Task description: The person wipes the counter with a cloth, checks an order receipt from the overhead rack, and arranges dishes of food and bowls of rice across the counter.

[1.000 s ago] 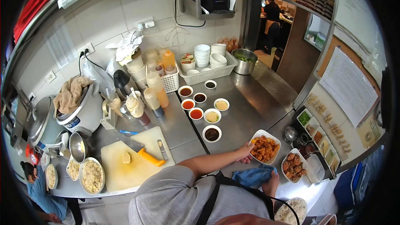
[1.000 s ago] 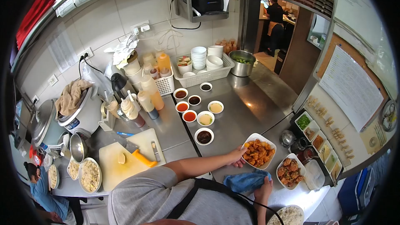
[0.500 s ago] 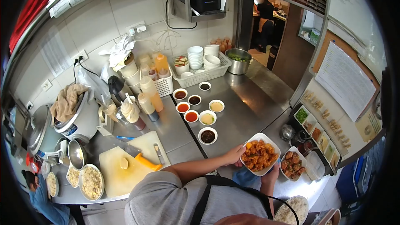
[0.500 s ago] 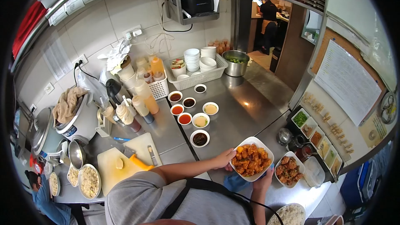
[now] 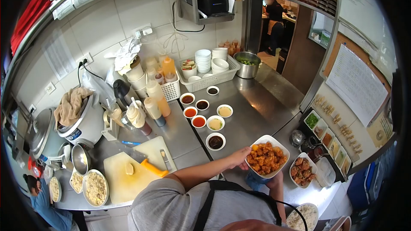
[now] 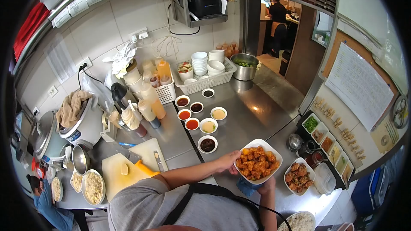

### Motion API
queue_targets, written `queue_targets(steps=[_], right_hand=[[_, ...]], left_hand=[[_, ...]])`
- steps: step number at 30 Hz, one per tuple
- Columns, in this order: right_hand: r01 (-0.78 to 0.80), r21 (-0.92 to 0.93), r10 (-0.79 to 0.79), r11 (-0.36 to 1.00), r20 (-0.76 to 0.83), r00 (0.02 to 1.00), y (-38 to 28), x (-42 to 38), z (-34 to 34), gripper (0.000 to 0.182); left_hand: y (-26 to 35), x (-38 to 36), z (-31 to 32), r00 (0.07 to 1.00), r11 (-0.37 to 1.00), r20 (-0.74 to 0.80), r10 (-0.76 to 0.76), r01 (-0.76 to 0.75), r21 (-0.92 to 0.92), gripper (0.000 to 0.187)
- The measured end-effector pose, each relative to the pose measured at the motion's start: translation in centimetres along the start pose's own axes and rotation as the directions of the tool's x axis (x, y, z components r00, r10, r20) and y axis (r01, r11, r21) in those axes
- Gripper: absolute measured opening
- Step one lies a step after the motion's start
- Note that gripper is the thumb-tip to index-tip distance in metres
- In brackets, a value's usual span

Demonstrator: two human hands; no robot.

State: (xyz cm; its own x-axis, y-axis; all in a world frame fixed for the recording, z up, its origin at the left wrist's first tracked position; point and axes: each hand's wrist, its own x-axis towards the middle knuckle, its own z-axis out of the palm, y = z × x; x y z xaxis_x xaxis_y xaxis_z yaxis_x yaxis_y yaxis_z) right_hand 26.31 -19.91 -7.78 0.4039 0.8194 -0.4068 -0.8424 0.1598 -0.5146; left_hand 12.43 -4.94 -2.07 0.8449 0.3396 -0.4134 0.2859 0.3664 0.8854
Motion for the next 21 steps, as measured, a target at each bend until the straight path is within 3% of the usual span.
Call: queue_targets(steps=[1,2,3,4,6,9,10,13,16,17,18,19,21], right_hand=[[0.099,-0.373,-0.14,0.922,-0.085,0.986,-0.5,-0.4,-1.8,0.033],[0.139,-0.697,-0.299,0.703,-0.113,0.948,-1.1,-0.9,-3.4,0.031],[0.111,-0.918,-0.449,0.38,-0.078,0.89,-1.2,-1.5,-4.1,0.03],[0.174,-0.977,-0.497,0.121,0.092,0.863,-1.0,-2.4,-4.0,0.03],[0.25,-0.878,-0.447,-0.409,0.431,0.784,-0.1,-4.9,-2.9,0.033],[0.108,-0.768,-0.412,-0.632,0.45,0.792,1.4,-8.2,0.4,0.042],[0.091,-0.779,-0.447,-0.621,0.447,0.775,2.0,-7.6,-1.4,0.04],[-0.024,-0.815,-0.436,-0.579,0.285,0.854,1.8,-7.7,-2.3,0.035],[-0.104,-0.994,-0.245,-0.037,-0.092,0.965,-0.8,-8.6,-1.4,0.026],[-0.05,-0.987,-0.191,0.154,-0.08,0.978,-1.1,-8.6,-1.9,0.024],[-0.005,-0.941,-0.142,0.339,-0.057,0.988,-1.3,-8.6,-2.7,0.023],[0.029,-0.858,-0.098,0.513,-0.024,0.995,-1.5,-9.0,-2.1,0.021],[0.094,-0.788,-0.031,0.609,0.096,0.995,-1.9,-9.4,-0.2,0.027]], left_hand=[[-0.4,0.4,-0.3,1.0,1.0,-0.016,0.013,-0.013,-0.005,0.044],[-0.9,0.9,-0.7,0.999,1.0,-0.029,0.02,-0.02,0.01,0.043],[-1.6,1.7,-1.1,0.999,0.999,-0.04,0.026,-0.025,0.025,0.042],[-2.2,2.3,-1.4,0.998,0.999,-0.051,0.032,-0.029,0.041,0.041],[-3.2,3.3,-1.5,0.998,0.999,-0.062,0.011,-0.008,0.049,0.04],[-4.3,4.8,-0.9,0.997,0.998,-0.065,-0.032,0.036,0.059,0.039],[-4.6,5.2,-0.8,0.997,0.997,-0.067,-0.049,0.053,0.064,0.039],[-5.1,6.6,-0.3,0.998,0.998,-0.002,-0.063,0.063,0.029,0.039],[-3.3,6.3,-0.1,0.982,0.981,0.052,-0.18,0.175,0.088,0.051],[-2.4,6.0,-0.1,0.972,0.968,0.053,-0.229,0.221,0.119,0.054],[-2.1,5.9,-0.7,0.969,0.959,0.06,-0.241,0.227,0.172,0.071],[-1.5,4.8,-0.8,0.981,0.947,0.004,-0.194,0.187,0.26,0.075],[-0.4,2.2,-0.8,0.991,0.889,-0.099,-0.084,0.12,0.443,0.085]])
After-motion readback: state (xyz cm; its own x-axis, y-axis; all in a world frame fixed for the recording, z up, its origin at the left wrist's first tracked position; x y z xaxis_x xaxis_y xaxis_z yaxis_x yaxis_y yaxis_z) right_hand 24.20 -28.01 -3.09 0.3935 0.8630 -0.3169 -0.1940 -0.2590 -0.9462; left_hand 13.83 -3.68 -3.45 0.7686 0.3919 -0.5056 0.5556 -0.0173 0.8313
